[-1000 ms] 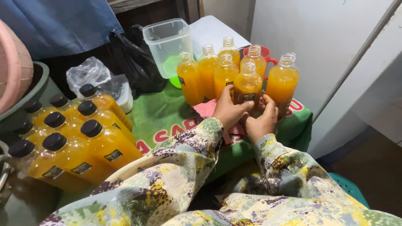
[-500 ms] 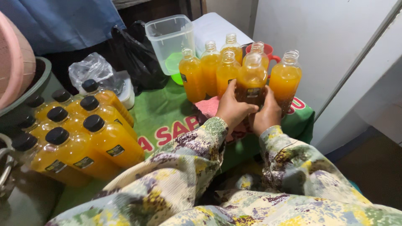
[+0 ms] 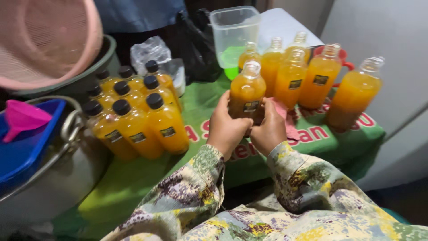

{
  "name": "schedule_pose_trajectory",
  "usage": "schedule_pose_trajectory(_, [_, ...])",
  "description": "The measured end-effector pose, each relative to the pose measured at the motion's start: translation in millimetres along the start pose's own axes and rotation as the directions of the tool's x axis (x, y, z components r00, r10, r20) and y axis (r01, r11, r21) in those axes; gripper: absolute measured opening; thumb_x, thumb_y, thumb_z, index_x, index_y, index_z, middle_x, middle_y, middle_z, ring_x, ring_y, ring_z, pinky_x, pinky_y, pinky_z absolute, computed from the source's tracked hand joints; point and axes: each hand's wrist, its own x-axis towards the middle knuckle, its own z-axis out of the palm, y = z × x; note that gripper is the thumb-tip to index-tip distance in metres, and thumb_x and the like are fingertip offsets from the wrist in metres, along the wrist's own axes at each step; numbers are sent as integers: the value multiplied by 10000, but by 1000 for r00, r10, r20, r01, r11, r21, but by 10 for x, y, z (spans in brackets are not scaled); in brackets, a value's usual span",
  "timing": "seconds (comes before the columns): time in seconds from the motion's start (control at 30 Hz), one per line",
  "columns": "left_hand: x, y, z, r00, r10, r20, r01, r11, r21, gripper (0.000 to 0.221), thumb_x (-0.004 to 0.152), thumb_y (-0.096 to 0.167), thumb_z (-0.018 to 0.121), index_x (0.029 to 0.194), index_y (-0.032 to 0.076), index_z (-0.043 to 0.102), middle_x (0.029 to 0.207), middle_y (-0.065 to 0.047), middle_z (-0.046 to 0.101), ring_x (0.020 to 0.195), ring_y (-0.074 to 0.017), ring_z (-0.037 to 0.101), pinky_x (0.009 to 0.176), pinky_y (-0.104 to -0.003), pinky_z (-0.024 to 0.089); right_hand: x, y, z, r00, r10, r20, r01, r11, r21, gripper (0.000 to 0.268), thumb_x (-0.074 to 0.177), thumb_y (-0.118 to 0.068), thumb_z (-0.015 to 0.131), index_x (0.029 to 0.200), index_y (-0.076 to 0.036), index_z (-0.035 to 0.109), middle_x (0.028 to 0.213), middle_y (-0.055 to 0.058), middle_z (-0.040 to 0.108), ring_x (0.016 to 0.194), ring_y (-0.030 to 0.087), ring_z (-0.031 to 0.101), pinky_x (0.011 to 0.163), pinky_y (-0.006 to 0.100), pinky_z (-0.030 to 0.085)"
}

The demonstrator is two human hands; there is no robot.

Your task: The person repeatedly picks up plastic bottles filled with orange liquid, wipes the necks with a pink cloth, and screws on black caps. Finished bottles are placed in a group on the left side of the table.

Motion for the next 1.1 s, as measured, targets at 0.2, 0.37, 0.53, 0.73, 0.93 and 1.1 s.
schedule_pose_trajectory(0.2, [-259,-29,-343,983,-83,-164,101,989,109,821,667,-70,682,1446,91,481,1244,-92,673,1085,-177,698,880,-310,583,-166,20,347,994,30,104,-23,998,-61,618,722,-48,761,1306,-27,560,1091,172,770,1036,272,764,895,362,576])
schedule_pose_trajectory(0.37, [-330,-132,-444,960,-200,-198,214,975,52,836,663,-64,663,1453,118,457,1217,-96,660,1045,-201,707,802,-338,609,-234,61,432,988,46,150,-23,988,-152,678,722,-159,839,1308,-25,526,1089,187,753,1026,305,744,869,381,569])
schedule_pose_trajectory(0.53, [-332,-296,-501,975,-113,-193,122,992,39,815,689,-54,676,1458,98,451,1272,-116,628,1110,-201,693,858,-314,601,-282,88,467,977,107,182,-77,983,-167,686,734,-148,811,1343,-53,511,1128,172,739,995,299,754,792,382,599])
schedule_pose_trajectory(0.73, [-334,-425,-574,965,-127,-229,152,984,94,811,707,-12,692,1464,93,421,1290,-150,630,1112,-208,702,863,-332,609,-269,123,469,976,11,218,17,992,-123,689,746,-117,821,1346,-45,489,1186,175,710,1107,278,712,841,377,613])
schedule_pose_trajectory(0.93, [-337,-614,-570,954,48,-297,40,959,281,844,693,22,771,1446,43,393,1305,-162,615,1135,-242,659,950,-369,546,-257,293,332,965,-2,261,35,991,-126,649,756,-49,818,1338,-40,529,1196,161,714,1079,253,711,871,368,574])
schedule_pose_trajectory(1.1, [-474,-866,-474,860,88,-502,137,909,394,559,699,23,761,1197,14,507,1060,-147,645,917,-245,662,822,-381,541,-84,565,-40,959,221,179,-174,954,-245,266,839,-36,755,1102,-75,747,1018,99,799,907,185,780,818,320,608])
